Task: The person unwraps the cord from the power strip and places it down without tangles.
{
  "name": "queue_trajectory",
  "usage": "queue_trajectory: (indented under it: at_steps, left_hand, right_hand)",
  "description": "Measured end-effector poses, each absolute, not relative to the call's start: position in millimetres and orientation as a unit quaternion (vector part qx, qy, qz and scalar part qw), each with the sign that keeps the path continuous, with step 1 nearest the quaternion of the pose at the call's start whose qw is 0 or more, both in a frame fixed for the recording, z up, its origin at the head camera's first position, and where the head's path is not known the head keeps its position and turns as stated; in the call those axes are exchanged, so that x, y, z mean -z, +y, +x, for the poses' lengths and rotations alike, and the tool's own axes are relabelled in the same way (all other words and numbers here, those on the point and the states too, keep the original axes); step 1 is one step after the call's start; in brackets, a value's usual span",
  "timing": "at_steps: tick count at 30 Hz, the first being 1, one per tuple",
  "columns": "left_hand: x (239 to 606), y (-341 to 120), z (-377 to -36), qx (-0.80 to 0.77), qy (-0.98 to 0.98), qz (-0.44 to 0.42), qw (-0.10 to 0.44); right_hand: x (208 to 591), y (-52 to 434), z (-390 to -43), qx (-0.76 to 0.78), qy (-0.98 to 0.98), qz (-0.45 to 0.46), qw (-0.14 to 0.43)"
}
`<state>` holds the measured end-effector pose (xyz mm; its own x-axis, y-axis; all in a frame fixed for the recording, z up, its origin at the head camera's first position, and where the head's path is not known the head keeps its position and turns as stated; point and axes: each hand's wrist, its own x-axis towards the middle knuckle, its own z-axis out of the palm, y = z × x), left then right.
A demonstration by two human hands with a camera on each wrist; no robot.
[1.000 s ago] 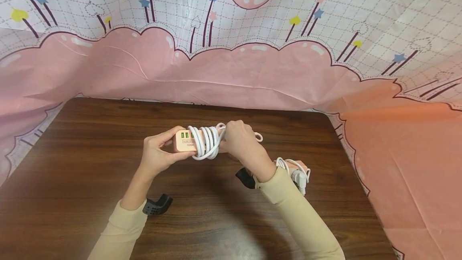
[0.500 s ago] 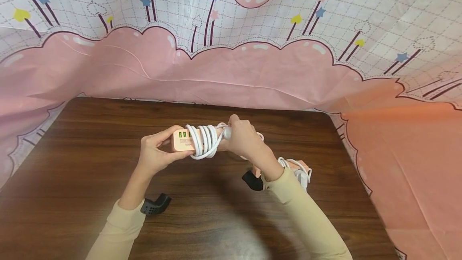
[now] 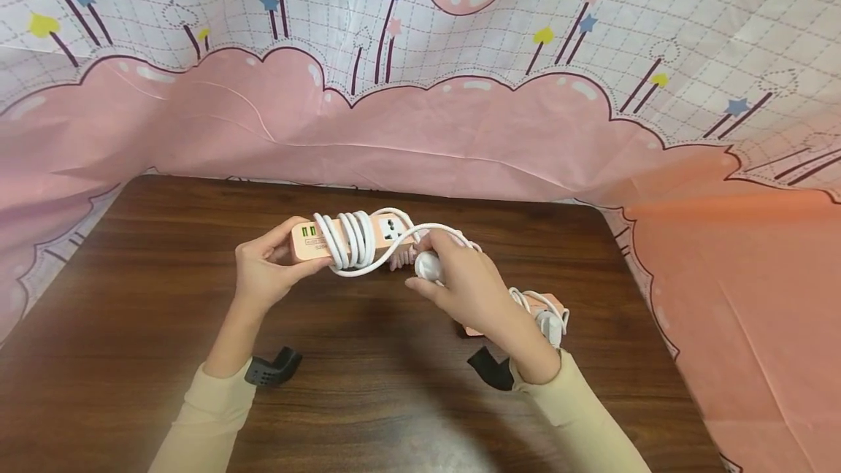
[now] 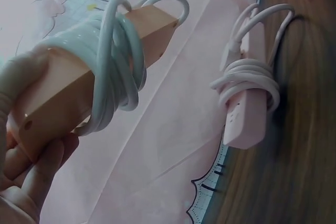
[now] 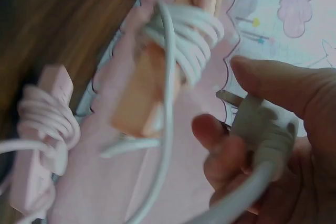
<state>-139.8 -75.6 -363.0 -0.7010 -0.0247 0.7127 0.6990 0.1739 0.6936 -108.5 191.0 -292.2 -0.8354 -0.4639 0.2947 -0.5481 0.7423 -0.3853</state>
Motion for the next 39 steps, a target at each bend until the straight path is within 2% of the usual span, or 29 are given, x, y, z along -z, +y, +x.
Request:
queue_trajectory:
  at_steps: [7, 13, 23, 29, 32, 36, 39]
  left_hand:
    - [376.8, -89.8, -153.1, 0.635, -0.684, -0.191, 0.303]
    - [368.0, -98.0, -154.5, 0.649, -0.666, -0.185, 0.316]
    - [343.6, -102.0, -148.2, 0.688, -0.629, -0.196, 0.305]
    - [339.6, -102.0, -146.1, 0.704, -0.614, -0.208, 0.290]
    - [339.6, -101.0, -146.1, 0.710, -0.609, -0.209, 0.285]
    - [340.2, -100.0, -146.0, 0.711, -0.609, -0.208, 0.284]
    - [339.6, -99.2, -145.8, 0.710, -0.608, -0.210, 0.285]
  right_hand:
    - [321.4, 201.8, -82.6, -0.294, -0.903, 0.312, 0.027]
    - [354.4, 209.0, -69.1, -0.294, -0.911, 0.287, -0.037]
    - [378.0, 241.9, -80.2, -0.243, -0.945, 0.188, -0.113]
    - [390.7, 248.3, -76.1, -0.245, -0.929, 0.221, -0.169]
    - [395.3, 246.2, -73.0, -0.227, -0.932, 0.205, -0.194]
    - [400.1, 243.2, -70.9, -0.171, -0.941, 0.203, -0.210]
    - [398.5, 240.0, -75.2, -0.144, -0.937, 0.248, -0.202]
